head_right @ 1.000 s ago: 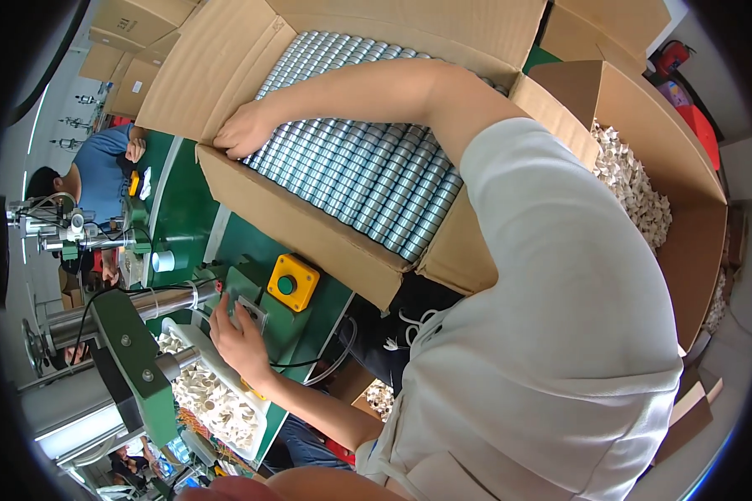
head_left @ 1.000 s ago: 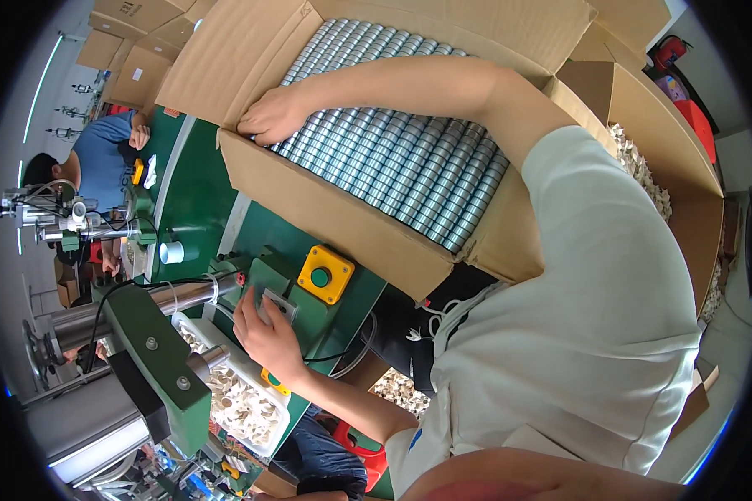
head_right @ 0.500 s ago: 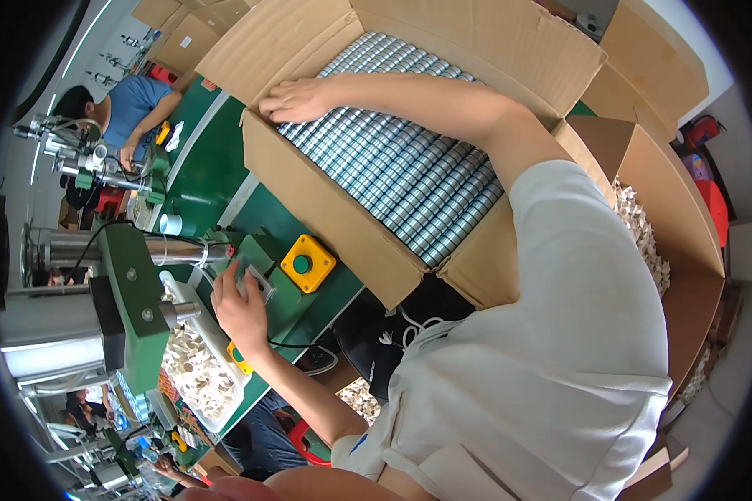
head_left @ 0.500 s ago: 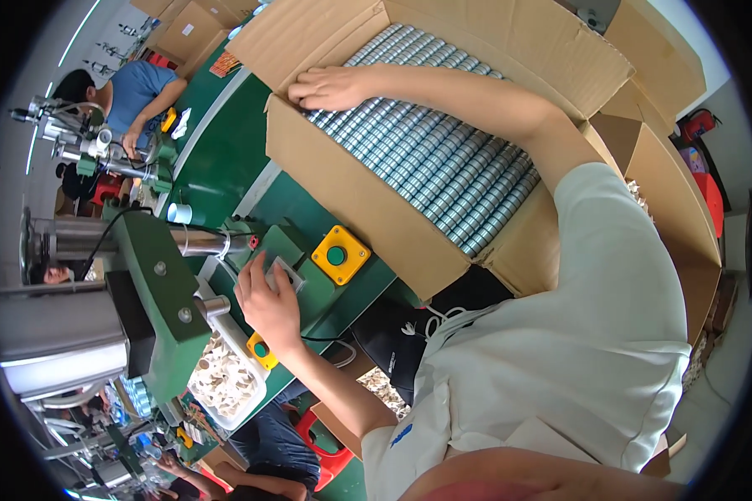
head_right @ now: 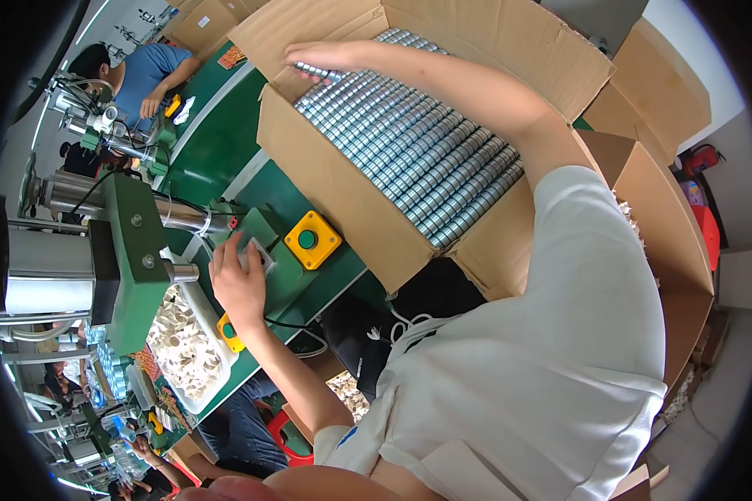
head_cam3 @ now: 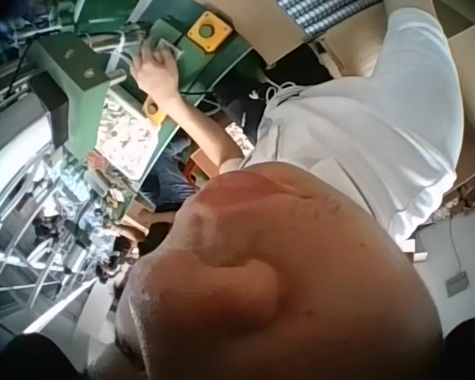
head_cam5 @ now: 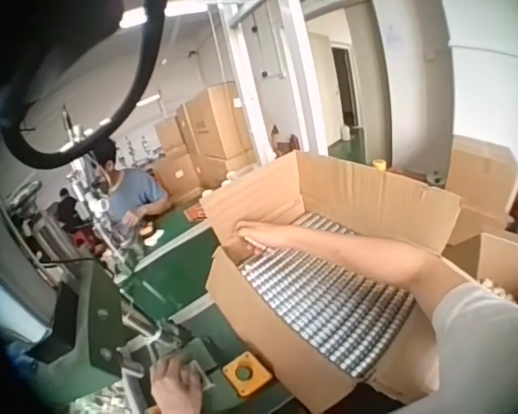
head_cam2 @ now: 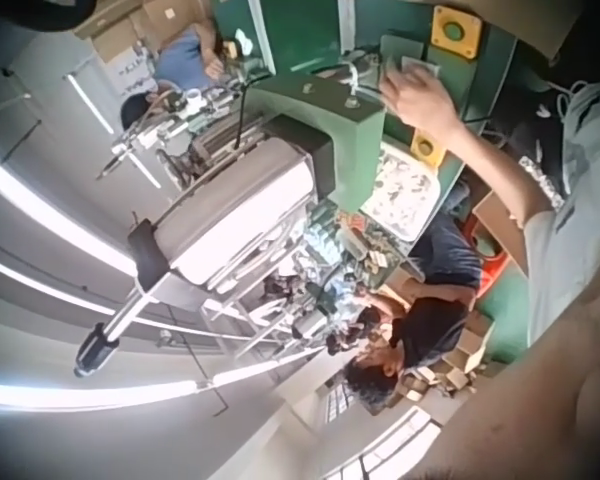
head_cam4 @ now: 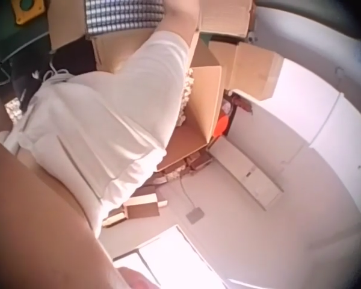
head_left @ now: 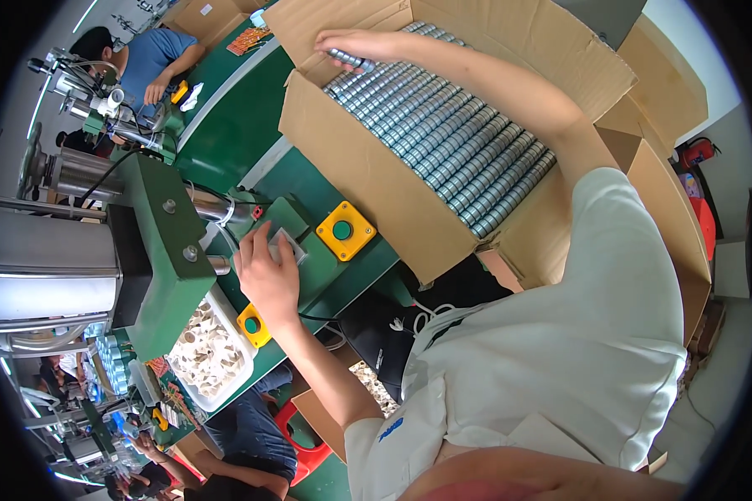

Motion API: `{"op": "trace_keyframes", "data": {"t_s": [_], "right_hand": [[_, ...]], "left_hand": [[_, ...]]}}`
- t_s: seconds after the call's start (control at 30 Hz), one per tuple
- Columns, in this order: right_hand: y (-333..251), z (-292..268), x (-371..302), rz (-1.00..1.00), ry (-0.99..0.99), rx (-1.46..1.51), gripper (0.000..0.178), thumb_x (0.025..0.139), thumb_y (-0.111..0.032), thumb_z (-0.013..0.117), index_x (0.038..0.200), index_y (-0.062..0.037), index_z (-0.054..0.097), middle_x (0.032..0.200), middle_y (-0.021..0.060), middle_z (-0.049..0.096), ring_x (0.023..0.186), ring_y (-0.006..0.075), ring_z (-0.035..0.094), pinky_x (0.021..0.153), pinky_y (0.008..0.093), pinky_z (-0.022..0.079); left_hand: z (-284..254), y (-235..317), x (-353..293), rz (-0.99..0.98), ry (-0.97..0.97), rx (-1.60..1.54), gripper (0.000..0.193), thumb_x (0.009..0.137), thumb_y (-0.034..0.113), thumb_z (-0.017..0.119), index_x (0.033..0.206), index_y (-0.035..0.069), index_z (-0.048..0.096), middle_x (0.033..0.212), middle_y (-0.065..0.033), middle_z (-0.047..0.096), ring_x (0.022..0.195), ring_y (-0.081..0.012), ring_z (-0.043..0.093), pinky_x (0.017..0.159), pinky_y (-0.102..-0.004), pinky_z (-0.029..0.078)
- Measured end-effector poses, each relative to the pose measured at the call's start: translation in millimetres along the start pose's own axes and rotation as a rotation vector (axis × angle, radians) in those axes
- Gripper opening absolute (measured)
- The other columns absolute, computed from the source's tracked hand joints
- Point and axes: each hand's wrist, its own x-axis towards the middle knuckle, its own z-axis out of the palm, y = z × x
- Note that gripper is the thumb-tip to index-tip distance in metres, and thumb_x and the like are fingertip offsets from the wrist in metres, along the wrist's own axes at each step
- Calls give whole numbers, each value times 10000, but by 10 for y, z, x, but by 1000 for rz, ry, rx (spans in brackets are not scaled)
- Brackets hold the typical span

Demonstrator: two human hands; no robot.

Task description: The person assembles plastic components and metal tubes using an assembly press machine.

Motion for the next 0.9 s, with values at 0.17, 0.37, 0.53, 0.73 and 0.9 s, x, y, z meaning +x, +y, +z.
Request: {"op": "trace_keyframes", "data": {"t_s": [0.17, 0.37, 0.53, 0.73, 0.9], "right_hand": [[-21, 73, -59, 84, -207, -643, 317, 977, -347, 437, 1034, -75, 589, 909, 65, 634, 790, 221, 587, 722, 364, 487], [-95, 250, -24, -46, -239, -1080, 435, 952, -386, 457, 1057, -4, 638, 1041, 141, 703, 871, 357, 639, 814, 458, 507], [-244, 280, -37, -9, -273, -1123, 458, 950, -386, 449, 1069, 6, 654, 1057, 191, 708, 909, 401, 641, 830, 461, 504], [-279, 248, 87, -61, -327, -1244, 451, 950, -380, 445, 1062, -3, 665, 1015, 183, 717, 910, 404, 639, 824, 461, 507], [-254, 279, 211, -100, -427, -1435, 454, 951, -389, 450, 1038, 1, 666, 1049, 177, 716, 948, 412, 631, 847, 480, 496]], "left_hand": [[16, 3, -7, -10, 3, -2, 265, 851, 162, 650, 1106, 96, 673, 1080, -66, 656, 890, -300, 601, 752, -393, 513], [10, 2, -10, -18, 7, 5, 270, 844, 155, 654, 1108, 99, 674, 1070, -63, 657, 888, -299, 602, 753, -391, 514], [23, 0, 2, -24, 15, 4, 253, 839, 155, 657, 1088, 111, 678, 1068, -57, 657, 886, -296, 603, 752, -389, 514], [28, -20, -2, -14, 16, 21, 230, 837, 158, 659, 1063, 124, 682, 1069, -51, 658, 885, -294, 604, 752, -386, 513], [35, -35, -21, -13, 28, 22, 203, 835, 162, 659, 1034, 130, 681, 1068, -44, 657, 885, -288, 605, 740, -385, 513]]}}
